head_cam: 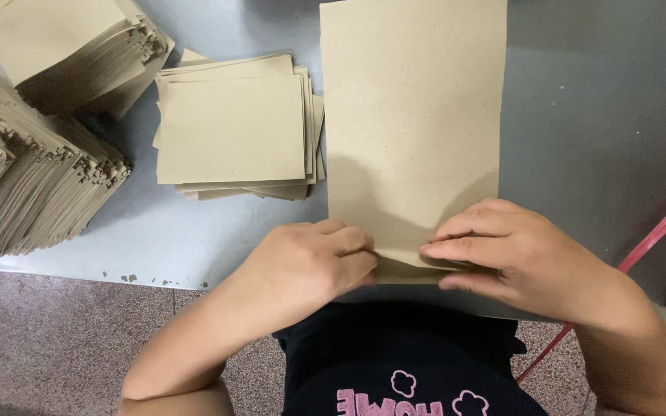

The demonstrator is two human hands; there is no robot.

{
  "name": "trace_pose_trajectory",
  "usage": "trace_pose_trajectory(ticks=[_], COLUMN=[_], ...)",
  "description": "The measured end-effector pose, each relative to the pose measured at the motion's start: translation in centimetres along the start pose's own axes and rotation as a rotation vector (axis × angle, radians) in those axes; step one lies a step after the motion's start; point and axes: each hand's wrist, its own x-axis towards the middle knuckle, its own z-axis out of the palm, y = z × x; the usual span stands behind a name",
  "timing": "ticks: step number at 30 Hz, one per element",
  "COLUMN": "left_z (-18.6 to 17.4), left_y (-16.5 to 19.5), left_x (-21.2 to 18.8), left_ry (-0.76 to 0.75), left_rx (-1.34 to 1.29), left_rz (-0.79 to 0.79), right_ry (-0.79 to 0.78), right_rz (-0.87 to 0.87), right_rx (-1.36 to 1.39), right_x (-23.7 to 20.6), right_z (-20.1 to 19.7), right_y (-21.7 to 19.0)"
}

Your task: The person folds kraft paper sheets on a metal worktable, creasing each sheet by hand and stacking the folded pieces beside a large pile of unfolded sheets. At the end they gather a stack of folded pieces and reach toward a container of rubber bands.

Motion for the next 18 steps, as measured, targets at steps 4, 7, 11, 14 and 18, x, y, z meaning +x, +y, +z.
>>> trace_pose_trajectory(ticks=[4,7,11,14,18], left_z=[0.4,0.9,1.5,1.3,1.4], left_y=[0.6,0.2,-0.8,-2.0,-2.2], left_x=[-0.3,-0.7,-0.8,-0.7,-1.2], left_ry=[0.002,0.019,0.123,0.318,0.303], left_rx=[0.082,0.061,0.076,0.190,0.136], left_rz=[0.049,0.048,0.058,0.027,0.003], right_ry=[0.017,0.090,0.239,0.259,0.194], right_rz=[-0.054,-0.021,0.054,0.024,0.002], right_rx=[-0.199,-0.425,-0.393,-0.369,-0.146], right_x=[0.0,-0.4,-0.9,-1.5,-2.8], right_z=[0.2,1.1,1.8,1.5,-0.2], right_y=[-1.7,-3.2,-3.2,-2.8,-2.3])
